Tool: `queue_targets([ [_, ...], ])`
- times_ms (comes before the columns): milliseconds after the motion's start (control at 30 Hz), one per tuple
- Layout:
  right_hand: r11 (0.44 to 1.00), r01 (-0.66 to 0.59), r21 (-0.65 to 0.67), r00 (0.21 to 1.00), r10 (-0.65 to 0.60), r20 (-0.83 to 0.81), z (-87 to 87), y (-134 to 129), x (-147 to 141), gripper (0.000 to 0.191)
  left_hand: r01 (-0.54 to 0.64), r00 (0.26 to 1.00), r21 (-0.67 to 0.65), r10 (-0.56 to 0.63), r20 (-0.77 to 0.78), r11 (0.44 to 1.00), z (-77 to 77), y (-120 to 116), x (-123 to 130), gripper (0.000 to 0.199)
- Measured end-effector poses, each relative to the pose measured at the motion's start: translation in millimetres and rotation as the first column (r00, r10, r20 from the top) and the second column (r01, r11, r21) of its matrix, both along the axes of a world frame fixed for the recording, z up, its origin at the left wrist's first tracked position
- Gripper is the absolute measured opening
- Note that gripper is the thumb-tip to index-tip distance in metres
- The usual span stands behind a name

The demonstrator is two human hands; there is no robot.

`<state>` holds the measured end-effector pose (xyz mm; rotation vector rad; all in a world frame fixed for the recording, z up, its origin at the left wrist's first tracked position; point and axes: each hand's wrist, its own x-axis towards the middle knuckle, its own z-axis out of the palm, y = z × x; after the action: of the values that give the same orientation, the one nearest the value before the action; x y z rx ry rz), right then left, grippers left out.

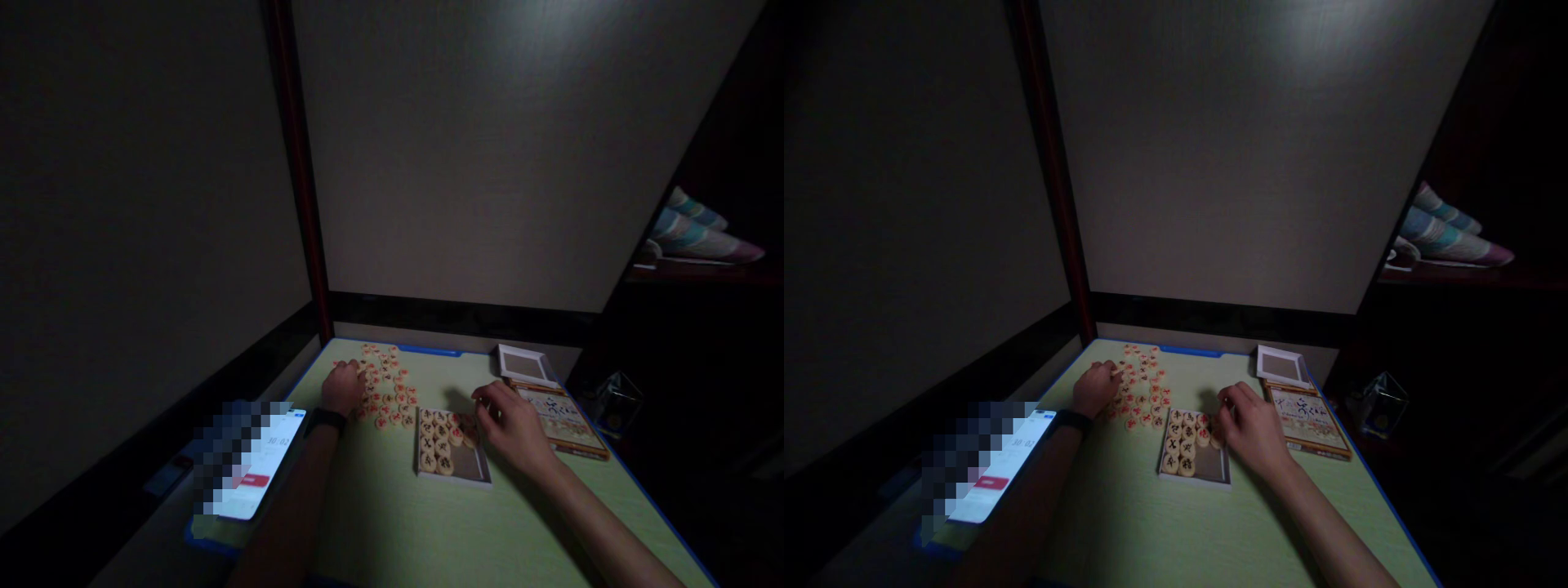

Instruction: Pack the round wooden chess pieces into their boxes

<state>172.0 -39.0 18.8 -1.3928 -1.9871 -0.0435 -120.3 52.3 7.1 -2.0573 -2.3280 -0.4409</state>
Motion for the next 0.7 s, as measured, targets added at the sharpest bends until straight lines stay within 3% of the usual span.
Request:
queue_targets([
  [700,0.998,-0.003,0.068,0.999,0.006,-0.039,2.3,-1.7,-0.8,0.017,0.020,1.000,0.051,-0.020,0.005,0.999,-1.6,0.0,1.8,0.029],
])
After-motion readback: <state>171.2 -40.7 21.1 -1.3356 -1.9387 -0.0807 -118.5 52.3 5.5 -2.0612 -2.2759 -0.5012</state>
